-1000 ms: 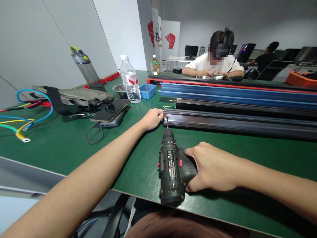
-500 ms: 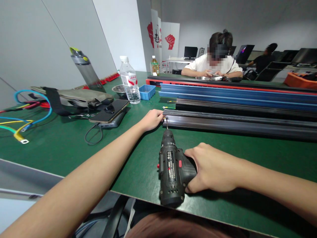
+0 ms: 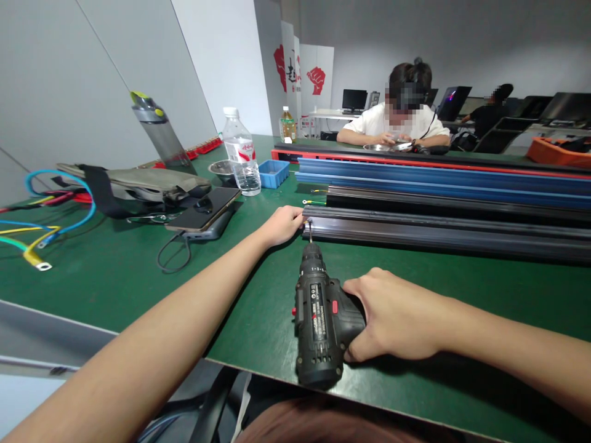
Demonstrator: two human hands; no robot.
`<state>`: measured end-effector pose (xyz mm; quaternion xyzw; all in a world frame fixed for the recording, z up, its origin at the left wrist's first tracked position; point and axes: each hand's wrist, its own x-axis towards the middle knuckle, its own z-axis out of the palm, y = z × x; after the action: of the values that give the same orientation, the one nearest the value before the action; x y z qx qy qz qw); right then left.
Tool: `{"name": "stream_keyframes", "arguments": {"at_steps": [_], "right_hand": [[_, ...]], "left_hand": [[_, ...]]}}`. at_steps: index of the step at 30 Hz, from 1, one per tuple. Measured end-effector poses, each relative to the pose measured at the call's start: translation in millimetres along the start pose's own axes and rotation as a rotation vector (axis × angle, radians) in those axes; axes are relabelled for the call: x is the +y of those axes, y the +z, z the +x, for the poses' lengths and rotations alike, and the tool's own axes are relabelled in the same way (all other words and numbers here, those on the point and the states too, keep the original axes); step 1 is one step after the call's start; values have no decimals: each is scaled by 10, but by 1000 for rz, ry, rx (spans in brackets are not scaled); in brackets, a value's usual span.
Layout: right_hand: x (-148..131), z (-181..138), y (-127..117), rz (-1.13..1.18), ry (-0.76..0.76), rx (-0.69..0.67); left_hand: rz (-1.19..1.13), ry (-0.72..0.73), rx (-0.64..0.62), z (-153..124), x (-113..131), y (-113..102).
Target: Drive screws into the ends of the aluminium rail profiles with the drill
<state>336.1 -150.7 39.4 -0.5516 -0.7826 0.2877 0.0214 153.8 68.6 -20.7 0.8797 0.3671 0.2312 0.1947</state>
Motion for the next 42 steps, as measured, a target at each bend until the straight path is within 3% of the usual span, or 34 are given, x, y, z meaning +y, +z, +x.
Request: {"name": "stream_keyframes", "arguments": {"at_steps": [42], "right_hand": [[-4, 12, 8, -14, 1, 3]], "left_hand": [[-5, -7, -8, 11, -25, 10]]}}
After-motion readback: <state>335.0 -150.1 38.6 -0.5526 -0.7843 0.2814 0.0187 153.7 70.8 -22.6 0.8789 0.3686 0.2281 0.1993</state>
